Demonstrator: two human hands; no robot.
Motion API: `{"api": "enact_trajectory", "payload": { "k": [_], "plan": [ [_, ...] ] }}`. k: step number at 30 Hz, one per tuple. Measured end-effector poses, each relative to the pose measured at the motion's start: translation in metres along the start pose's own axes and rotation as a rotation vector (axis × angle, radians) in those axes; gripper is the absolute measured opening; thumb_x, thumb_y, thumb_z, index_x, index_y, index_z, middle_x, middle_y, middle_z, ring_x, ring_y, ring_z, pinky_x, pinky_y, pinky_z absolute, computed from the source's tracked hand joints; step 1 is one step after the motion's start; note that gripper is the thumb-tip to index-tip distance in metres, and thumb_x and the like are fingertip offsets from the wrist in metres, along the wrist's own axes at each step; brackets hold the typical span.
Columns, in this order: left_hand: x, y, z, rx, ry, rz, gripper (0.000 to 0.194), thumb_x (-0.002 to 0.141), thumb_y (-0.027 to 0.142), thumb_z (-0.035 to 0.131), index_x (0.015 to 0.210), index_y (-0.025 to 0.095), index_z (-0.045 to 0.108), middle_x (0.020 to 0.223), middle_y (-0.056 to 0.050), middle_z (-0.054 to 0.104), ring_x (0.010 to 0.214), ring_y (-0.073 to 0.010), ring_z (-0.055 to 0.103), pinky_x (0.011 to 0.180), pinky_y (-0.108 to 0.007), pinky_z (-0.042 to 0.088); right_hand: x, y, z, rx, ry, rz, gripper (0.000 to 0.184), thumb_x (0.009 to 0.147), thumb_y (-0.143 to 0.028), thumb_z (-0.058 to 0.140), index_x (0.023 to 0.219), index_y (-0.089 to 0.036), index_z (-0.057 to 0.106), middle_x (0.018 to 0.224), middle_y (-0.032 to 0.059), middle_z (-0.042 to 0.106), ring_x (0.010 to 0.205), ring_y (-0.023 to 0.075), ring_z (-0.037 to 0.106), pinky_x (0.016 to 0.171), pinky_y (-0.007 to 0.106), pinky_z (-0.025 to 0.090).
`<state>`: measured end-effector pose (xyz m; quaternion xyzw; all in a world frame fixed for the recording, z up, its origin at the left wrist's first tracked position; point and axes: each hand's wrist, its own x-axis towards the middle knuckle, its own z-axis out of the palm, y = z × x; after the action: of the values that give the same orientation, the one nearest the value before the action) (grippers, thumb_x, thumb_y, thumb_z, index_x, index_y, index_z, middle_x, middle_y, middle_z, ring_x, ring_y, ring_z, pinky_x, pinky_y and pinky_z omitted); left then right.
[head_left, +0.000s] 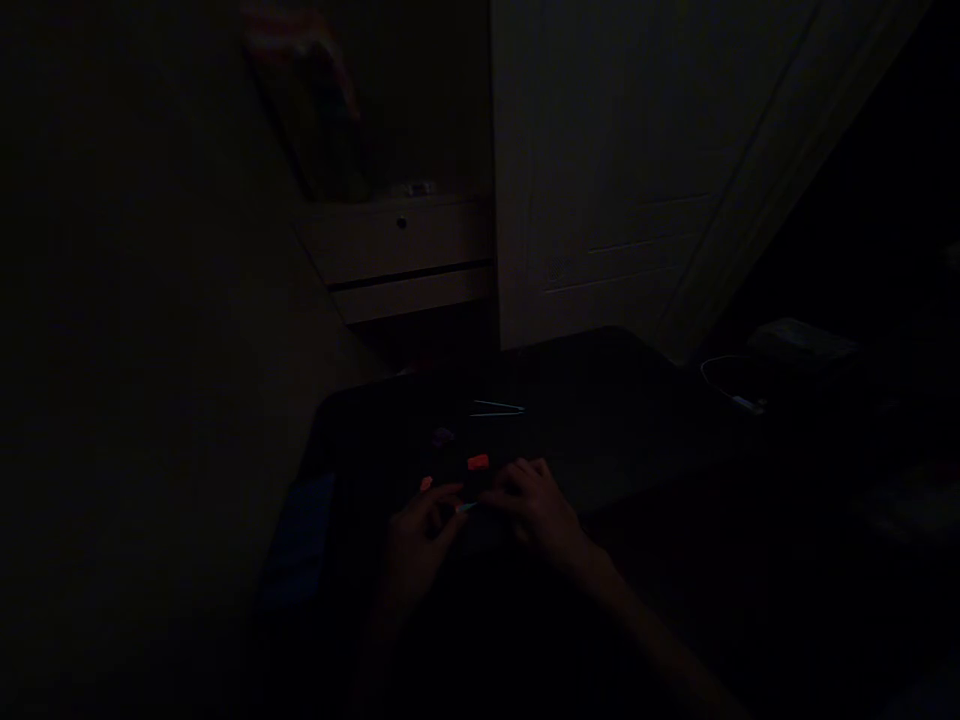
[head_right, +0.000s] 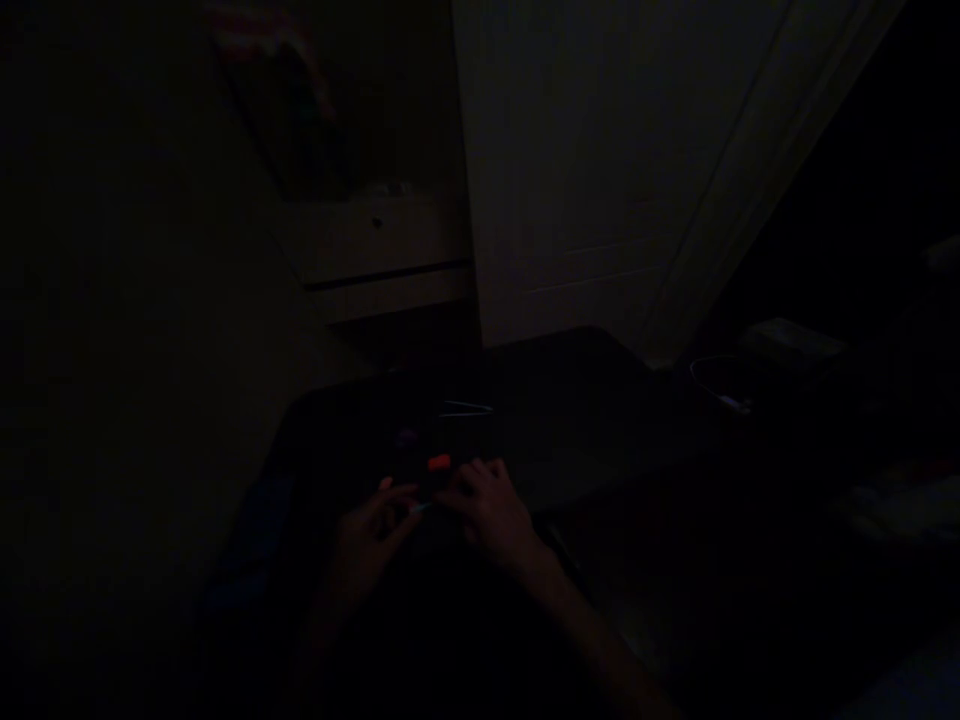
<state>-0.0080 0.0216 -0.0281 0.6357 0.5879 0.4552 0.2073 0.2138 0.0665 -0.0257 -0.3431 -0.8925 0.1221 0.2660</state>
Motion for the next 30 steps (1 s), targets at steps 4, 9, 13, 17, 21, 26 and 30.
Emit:
{"api": "enact_trajectory", "payload": {
  "k": [4, 9, 13, 17, 21, 26, 30],
  "plan": [
    [0.0002, -0.0016, 0.0001, 0.001, -0.006, -0.006, 0.026, 0.082, 0.028, 0.074, 0.107, 0.025, 0.080, 0.081, 0.003, 0.079, 0.056, -0.0139, 0.062, 0.115, -0.053, 0.048, 0.0006, 0.0002, -0.0009, -0.005, -0.005, 0.001, 0.050, 0.091, 0.000, 0.065, 0.130, -0.031, 0.072, 0.116, 0.0074, 0.066, 0.109, 0.0253, 0.053, 0.095, 0.042, 0.032],
    [0.0000, 0.0000, -0.0004, 0.002, -0.014, 0.001, 0.026, 0.082, 0.028, 0.075, 0.107, 0.026, 0.081, 0.085, 0.002, 0.080, 0.058, -0.0141, 0.063, 0.118, -0.053, 0.045, 0.0023, -0.0039, -0.0028, -0.044, -0.032, -0.025, 0.056, 0.093, 0.001, 0.061, 0.136, -0.035, 0.068, 0.115, 0.0066, 0.066, 0.108, 0.0250, 0.053, 0.098, 0.043, 0.031],
    [0.0002, 0.0025, -0.0002, 0.002, -0.005, -0.005, 0.032, 0.081, 0.027, 0.074, 0.113, 0.027, 0.080, 0.082, 0.004, 0.079, 0.059, -0.0143, 0.064, 0.118, -0.053, 0.045, 0.0031, -0.0059, -0.0019, -0.057, -0.042, -0.029, 0.056, 0.093, 0.000, 0.061, 0.136, -0.035, 0.067, 0.114, 0.0060, 0.065, 0.108, 0.0249, 0.052, 0.101, 0.045, 0.030],
    [0.0004, 0.0041, 0.0001, -0.010, 0.001, -0.032, 0.033, 0.081, 0.027, 0.075, 0.113, 0.027, 0.079, 0.079, 0.005, 0.078, 0.057, -0.0139, 0.062, 0.113, -0.051, 0.049, 0.0026, -0.0045, 0.0015, -0.084, -0.018, -0.005, 0.054, 0.089, 0.000, 0.062, 0.131, -0.033, 0.071, 0.114, 0.0073, 0.065, 0.108, 0.0263, 0.052, 0.100, 0.046, 0.031],
    [0.0004, 0.0048, -0.0007, -0.010, -0.009, -0.041, 0.035, 0.082, 0.026, 0.074, 0.116, 0.027, 0.077, 0.081, 0.004, 0.079, 0.060, -0.0146, 0.064, 0.099, -0.044, 0.058, 0.0014, -0.0039, 0.0015, -0.062, 0.010, 0.005, 0.052, 0.086, 0.001, 0.063, 0.127, -0.030, 0.073, 0.112, 0.0073, 0.065, 0.107, 0.0260, 0.053, 0.098, 0.045, 0.032],
    [0.0007, 0.0039, -0.0022, 0.010, -0.017, -0.024, 0.035, 0.082, 0.025, 0.073, 0.117, 0.027, 0.076, 0.081, 0.004, 0.080, 0.060, -0.0147, 0.064, 0.081, -0.037, 0.062, 0.0020, -0.0071, -0.0010, -0.068, -0.019, 0.004, 0.056, 0.087, 0.000, 0.063, 0.132, -0.033, 0.070, 0.117, 0.0073, 0.065, 0.112, 0.0268, 0.052, 0.102, 0.047, 0.031],
    [0.0005, 0.0037, -0.0026, 0.038, -0.012, -0.010, 0.035, 0.082, 0.026, 0.074, 0.117, 0.028, 0.077, 0.081, 0.005, 0.078, 0.059, -0.0141, 0.063, 0.080, -0.036, 0.061, 0.0040, -0.0093, -0.0018, -0.110, -0.061, -0.007, 0.055, 0.091, -0.001, 0.062, 0.136, -0.033, 0.067, 0.119, 0.0082, 0.065, 0.112, 0.0270, 0.051, 0.104, 0.048, 0.032]
  ]
}}
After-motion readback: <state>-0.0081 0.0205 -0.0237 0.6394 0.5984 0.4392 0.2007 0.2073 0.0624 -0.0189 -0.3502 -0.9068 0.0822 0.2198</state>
